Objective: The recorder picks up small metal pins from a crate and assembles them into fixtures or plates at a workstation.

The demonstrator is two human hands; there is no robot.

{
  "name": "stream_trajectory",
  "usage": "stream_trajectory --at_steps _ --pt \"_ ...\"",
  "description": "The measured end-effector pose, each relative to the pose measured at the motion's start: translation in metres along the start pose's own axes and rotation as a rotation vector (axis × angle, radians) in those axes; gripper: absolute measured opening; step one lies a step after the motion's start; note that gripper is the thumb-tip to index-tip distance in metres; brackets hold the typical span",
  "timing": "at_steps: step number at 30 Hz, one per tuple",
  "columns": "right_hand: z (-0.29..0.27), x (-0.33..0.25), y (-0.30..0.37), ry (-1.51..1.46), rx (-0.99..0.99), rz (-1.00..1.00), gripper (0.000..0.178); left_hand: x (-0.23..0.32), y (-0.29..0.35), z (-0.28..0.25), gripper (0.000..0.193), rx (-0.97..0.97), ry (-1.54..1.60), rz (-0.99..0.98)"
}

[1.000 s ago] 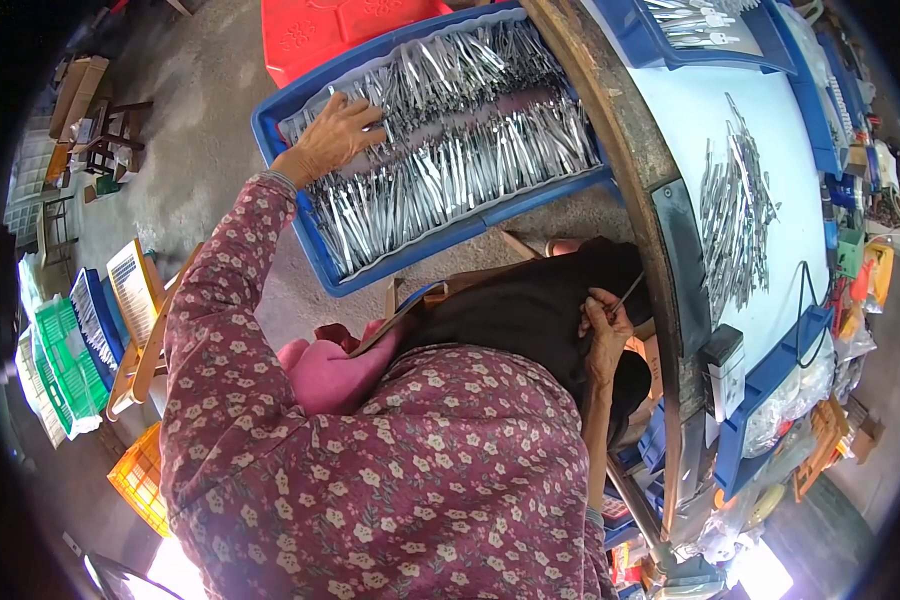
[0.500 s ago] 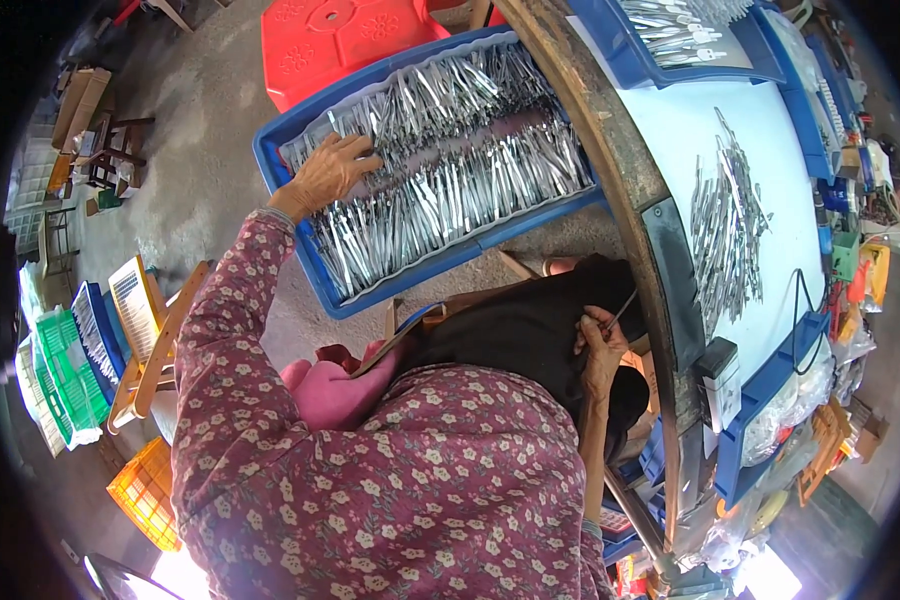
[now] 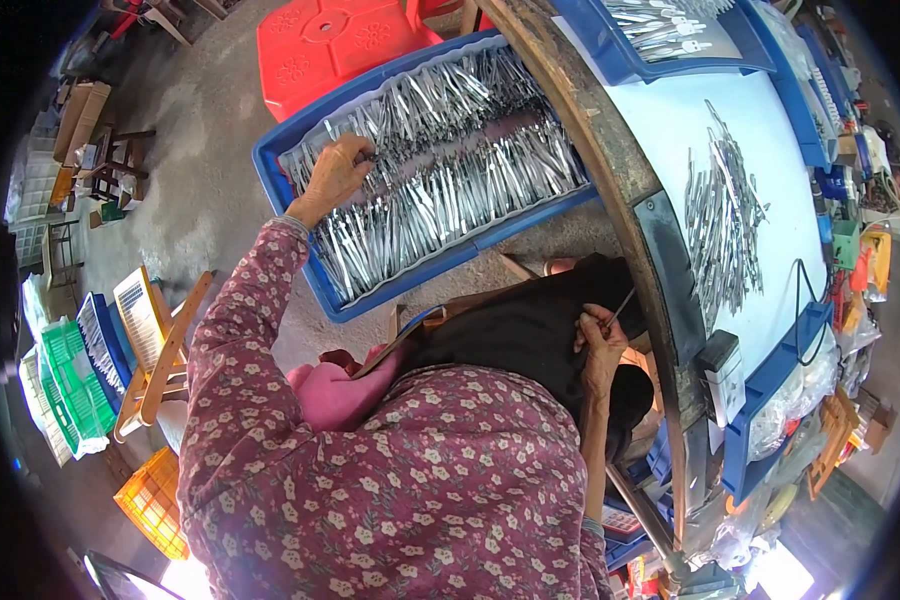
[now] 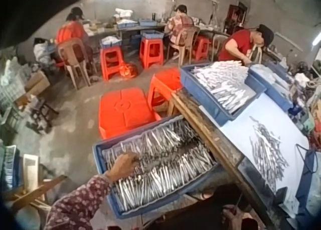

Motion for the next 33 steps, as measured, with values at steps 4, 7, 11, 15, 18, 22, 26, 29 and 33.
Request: stream_trajectory --at_steps 4,7,11,15,18,22,26,29,33 --pt "-0.001 0.003 -0.001 -0.005 0.005 0.0 0.018 0.003 0.0 0.0 0.02 -0.024 0.108 0.001" --pt "-0.001 0.003 -0.001 -0.003 -0.001 0.001 0.018 -0.001 0.001 -0.001 0.02 -0.043 0.135 0.043" --pt "-0.002 0.005 -0.001 0.001 -0.003 -0.002 0.018 -0.002 0.006 -0.011 0.019 -0.145 0.265 0.092" --pt "-0.003 0.003 -0.002 0.009 -0.006 0.001 0.019 -0.003 0.004 -0.027 0.02 -0.22 0.373 -0.012" --pt "-0.003 0.004 -0.003 0.017 -0.001 0.007 0.019 -0.004 -0.004 -0.044 0.02 -0.153 0.525 -0.053" --pt "-0.002 0.003 -0.003 0.033 -0.001 0.007 0.019 0.015 -0.013 -0.06 0.017 -0.03 0.439 0.107" --pt "-0.001 0.003 -0.003 0.045 -0.004 0.011 0.018 0.023 -0.029 -0.047 0.017 -0.08 0.294 0.243" --pt "0.0 0.002 -0.001 0.036 0.004 0.018 0.017 0.015 -0.032 -0.033 0.016 -0.097 0.128 0.39" --pt "-0.001 0.003 -0.001 0.021 0.0 0.009 0.017 0.008 -0.018 -0.035 0.017 0.077 0.004 0.479"
Point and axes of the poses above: each hand's wrist, its own y-axis away from the middle knuckle, its own z-axis out of the palm, x = y × z, the point moved 1 cm from there along -y, towards the middle knuckle, and after that the axes turned 3 degrees about -z, right-handed, at the moved point
